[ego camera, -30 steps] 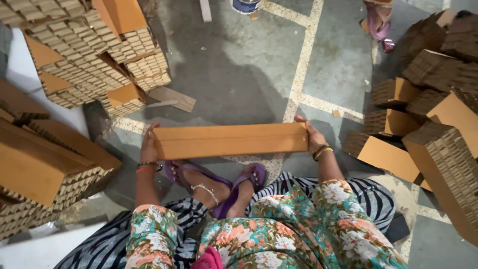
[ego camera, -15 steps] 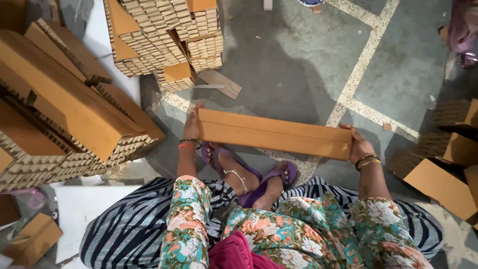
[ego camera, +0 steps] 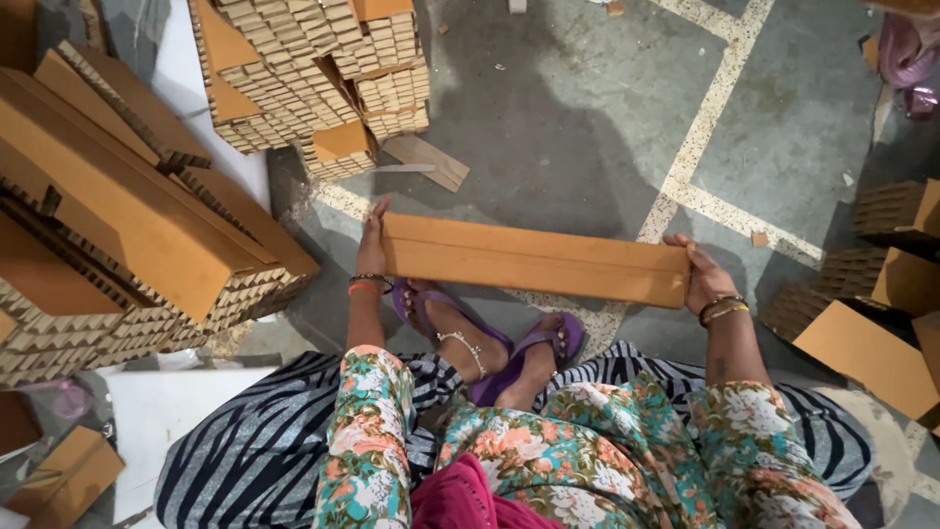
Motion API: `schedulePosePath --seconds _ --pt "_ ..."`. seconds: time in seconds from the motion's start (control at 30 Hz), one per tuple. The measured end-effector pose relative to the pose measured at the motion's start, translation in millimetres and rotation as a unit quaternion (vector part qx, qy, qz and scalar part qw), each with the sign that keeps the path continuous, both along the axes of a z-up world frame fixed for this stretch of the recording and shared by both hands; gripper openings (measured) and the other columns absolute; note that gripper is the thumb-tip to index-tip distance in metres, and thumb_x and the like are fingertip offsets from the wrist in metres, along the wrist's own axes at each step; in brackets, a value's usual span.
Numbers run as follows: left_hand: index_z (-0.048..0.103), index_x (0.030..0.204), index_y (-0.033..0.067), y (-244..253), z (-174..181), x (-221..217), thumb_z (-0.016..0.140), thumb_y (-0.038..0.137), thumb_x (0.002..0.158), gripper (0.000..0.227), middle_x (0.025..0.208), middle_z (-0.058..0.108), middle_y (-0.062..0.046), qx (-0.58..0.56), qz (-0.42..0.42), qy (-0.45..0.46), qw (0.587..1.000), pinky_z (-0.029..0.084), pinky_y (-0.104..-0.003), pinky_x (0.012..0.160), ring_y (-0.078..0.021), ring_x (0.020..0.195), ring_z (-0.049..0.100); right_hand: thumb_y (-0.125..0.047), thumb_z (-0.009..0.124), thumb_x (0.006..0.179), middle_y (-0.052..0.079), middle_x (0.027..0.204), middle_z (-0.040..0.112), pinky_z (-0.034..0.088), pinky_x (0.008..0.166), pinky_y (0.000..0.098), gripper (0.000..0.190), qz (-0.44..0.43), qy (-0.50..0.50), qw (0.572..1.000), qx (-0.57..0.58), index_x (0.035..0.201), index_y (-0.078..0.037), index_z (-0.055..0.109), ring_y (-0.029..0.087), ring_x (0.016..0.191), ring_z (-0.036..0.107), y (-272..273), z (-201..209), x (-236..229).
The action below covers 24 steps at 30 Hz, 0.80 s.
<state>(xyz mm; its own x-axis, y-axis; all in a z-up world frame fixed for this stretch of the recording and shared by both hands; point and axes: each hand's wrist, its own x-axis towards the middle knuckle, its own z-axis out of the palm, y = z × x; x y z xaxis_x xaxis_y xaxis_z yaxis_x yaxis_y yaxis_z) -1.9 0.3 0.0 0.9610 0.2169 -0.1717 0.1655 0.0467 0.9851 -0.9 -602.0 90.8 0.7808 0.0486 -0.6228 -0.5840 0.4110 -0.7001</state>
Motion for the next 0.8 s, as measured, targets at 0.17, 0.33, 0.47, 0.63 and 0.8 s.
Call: schedulePosePath --seconds 0.17,0.33,0.47,0.63,0.8 --pt "0.056 0.145 0.0082 2 -4 1 0.026 0.05 0.111 0.061 0.151 0.053 -0.01 0.085 -0.017 -0.011 0.996 0.028 -0.037 0.122 -0.0244 0.144 0.043 -0.036 0.062 0.097 0.01 0.154 0.053 0.038 0.117 0.0466 0.06 0.023 0.004 1.0 0.009 0.149 -0.008 0.049 0.027 0.141 0.05 -3 3 -1" --pt "0.067 0.131 0.008 -1 -5 -3 0.041 0.049 0.109 0.053 0.133 0.066 -0.013 0.095 0.019 0.021 0.995 0.044 -0.04 0.114 -0.0288 0.129 0.059 -0.032 0.055 0.103 0.013 0.147 0.056 0.038 0.118 0.0468 0.049 0.062 0.012 0.998 -0.018 0.144 -0.005 0.055 0.03 0.138 0.05 -4 8 4" --pt "0.065 0.135 0.0081 -1 6 -6 0.046 0.044 0.111 0.048 0.141 0.06 -0.02 0.32 0.044 -0.075 0.943 0.04 -0.047 0.117 -0.0378 0.135 0.052 -0.03 0.047 0.101 0.004 0.144 0.059 0.036 0.111 0.0598 0.044 0.225 0.08 0.908 -0.344 0.139 -0.012 0.062 0.024 0.139 0.045 -12 24 13" --pt "0.068 0.13 0.0194 -40 76 -5 0.058 0.045 0.097 0.043 0.13 0.065 -0.013 0.604 -0.228 -0.052 0.762 0.028 -0.06 0.126 -0.0334 0.135 0.052 -0.043 0.065 0.085 0.004 0.164 0.045 0.033 0.115 0.061 0.069 0.509 -0.138 0.4 -0.749 0.147 -0.014 0.056 0.028 0.152 0.035 65 65 6" --pt "0.036 0.148 -0.0007 -137 142 -9 0.068 0.075 0.067 0.116 0.158 0.037 -0.021 0.653 -0.357 -0.153 0.65 0.021 -0.068 0.111 -0.0352 0.146 0.034 -0.087 0.066 0.065 0.025 0.165 0.012 0.01 0.122 0.0572 0.14 0.585 -0.216 0.364 -0.692 0.157 0.002 0.01 0.037 0.154 0.01 139 84 1"
